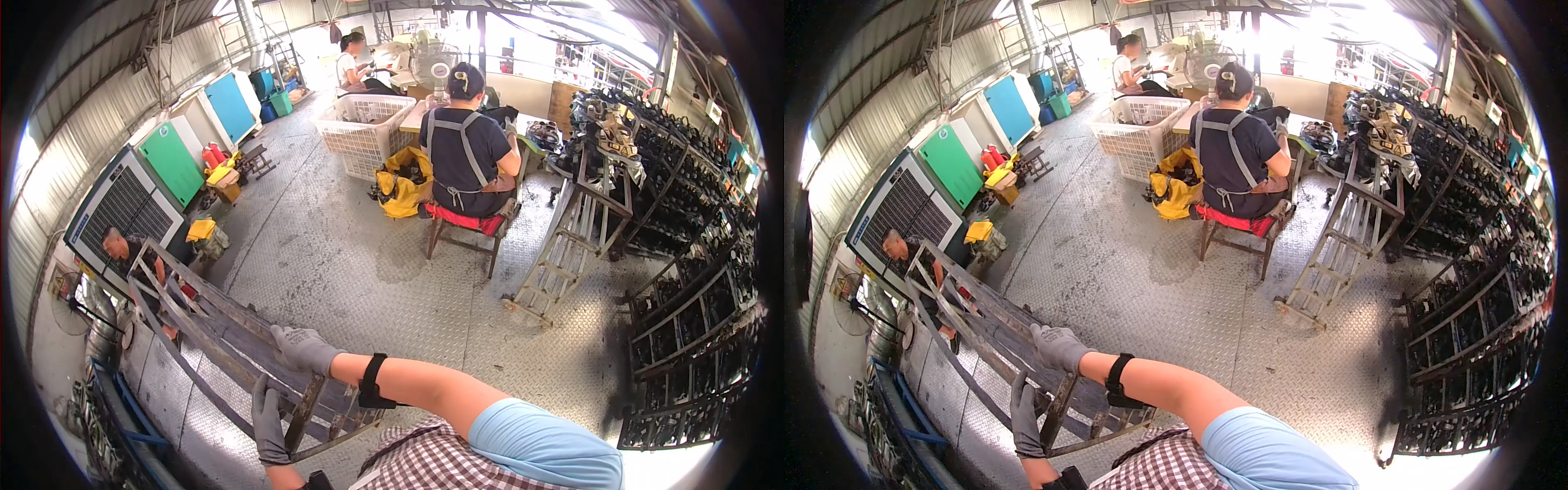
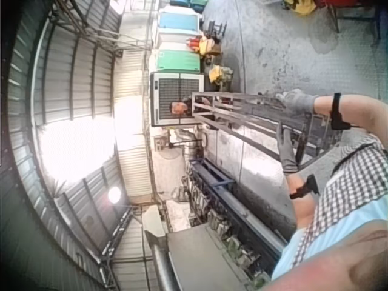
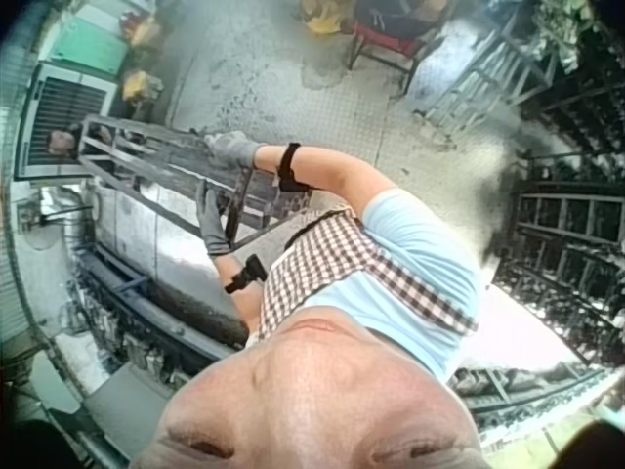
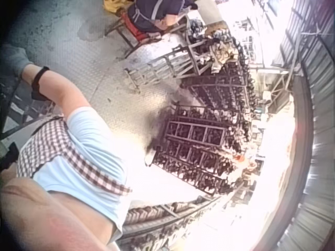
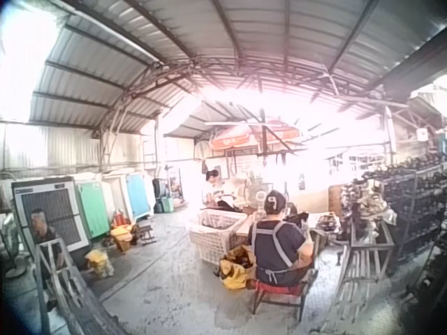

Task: Moving a large metal rack through a shoe factory floor.

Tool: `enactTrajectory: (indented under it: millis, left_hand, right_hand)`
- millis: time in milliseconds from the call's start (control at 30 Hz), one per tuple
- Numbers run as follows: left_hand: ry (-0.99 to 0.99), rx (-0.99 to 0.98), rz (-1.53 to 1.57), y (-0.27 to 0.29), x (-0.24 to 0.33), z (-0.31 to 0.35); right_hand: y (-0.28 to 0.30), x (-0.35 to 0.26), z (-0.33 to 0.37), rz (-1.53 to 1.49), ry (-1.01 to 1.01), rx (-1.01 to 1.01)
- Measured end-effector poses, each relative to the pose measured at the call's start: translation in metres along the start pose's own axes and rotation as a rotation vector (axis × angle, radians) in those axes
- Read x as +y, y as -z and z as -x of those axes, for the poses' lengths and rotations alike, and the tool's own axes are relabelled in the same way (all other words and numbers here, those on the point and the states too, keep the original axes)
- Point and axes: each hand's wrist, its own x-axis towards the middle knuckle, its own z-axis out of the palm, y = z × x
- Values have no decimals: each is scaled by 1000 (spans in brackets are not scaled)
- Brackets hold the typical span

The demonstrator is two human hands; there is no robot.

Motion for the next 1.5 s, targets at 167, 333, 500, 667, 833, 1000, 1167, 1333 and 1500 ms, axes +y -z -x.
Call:
enactTrajectory:
  millis: [167,333,500,667,833,1000,1167,1333,1500]
  left_hand:
    - [-54,12,-35,1,-6,-5]
    - [-51,29,-57,3,-10,-8]
    - [-18,0,2,2,-5,-5]
    - [-8,-5,-9,0,2,1]
    - [9,13,-23,-3,6,2]
    - [3,-5,-9,-7,14,7]
    - [-4,3,17,-9,17,8]
    - [-31,3,-22,-2,4,1]
    - [-36,-1,-31,4,-6,-6]
  right_hand:
    - [2,-1,2,14,13,0]
    - [4,-1,4,16,19,4]
    - [5,-2,3,-3,11,4]
    - [2,-1,4,-27,22,25]
    - [-2,2,3,18,58,68]
    - [-3,1,3,-4,56,81]
    - [0,-2,5,-30,52,97]
    - [2,-3,6,-5,46,87]
    - [1,-1,3,10,35,33]
